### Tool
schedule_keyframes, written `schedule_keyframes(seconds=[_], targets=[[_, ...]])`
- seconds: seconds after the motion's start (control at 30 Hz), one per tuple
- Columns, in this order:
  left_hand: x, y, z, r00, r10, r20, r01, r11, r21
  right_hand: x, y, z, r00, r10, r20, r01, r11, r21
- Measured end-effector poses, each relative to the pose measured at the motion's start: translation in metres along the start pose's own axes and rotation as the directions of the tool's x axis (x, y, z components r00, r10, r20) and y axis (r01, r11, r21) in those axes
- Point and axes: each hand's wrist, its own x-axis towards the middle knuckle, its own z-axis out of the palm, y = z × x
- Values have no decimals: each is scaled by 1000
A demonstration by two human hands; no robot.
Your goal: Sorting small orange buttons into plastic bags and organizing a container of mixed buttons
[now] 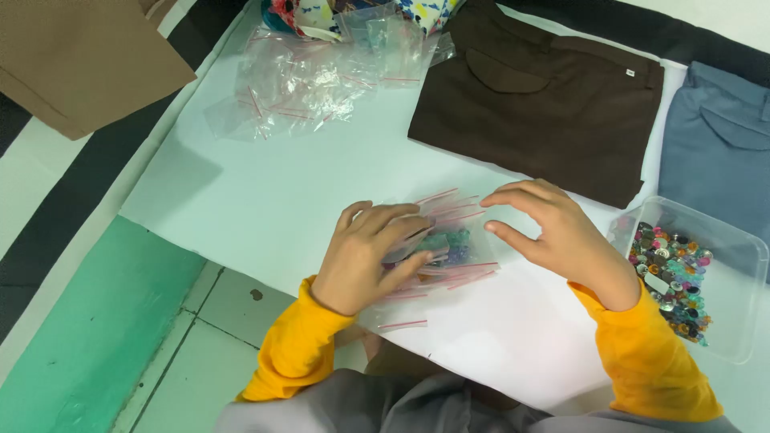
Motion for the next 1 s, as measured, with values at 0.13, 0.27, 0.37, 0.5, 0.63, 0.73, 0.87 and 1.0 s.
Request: schedule_keyframes(seconds=[0.13, 0.27, 0.37, 0.5, 0.63, 0.73, 0.87, 1.0], targets=[[33, -24, 23, 992, -1, 129, -19, 988, 155, 11, 0, 20, 997, -20, 81, 28, 994, -102], [55, -37, 44, 922, -130, 364, 47, 973, 228, 14, 13, 44, 987, 2, 158, 38, 967, -251], [64, -44, 50, 870, -180, 459, 71, 967, 244, 15, 14, 52, 984, 29, 178, 27, 952, -306], [66, -54, 59, 848, -217, 483, 92, 959, 269, 5, 28, 68, 983, -41, 178, 110, 911, -398], [67, -63, 71, 846, -221, 485, 74, 950, 303, -3, 22, 57, 972, -36, 233, 125, 918, -378], [69, -64, 78, 859, -203, 470, 36, 940, 340, -9, 17, 52, 944, 16, 330, 108, 930, -352], [74, -55, 71, 847, -169, 504, 24, 959, 281, -14, 20, 54, 931, 26, 365, 137, 900, -413], [73, -51, 70, 847, -152, 509, 8, 962, 273, -14, 25, 56, 941, 12, 337, 131, 908, -399]])
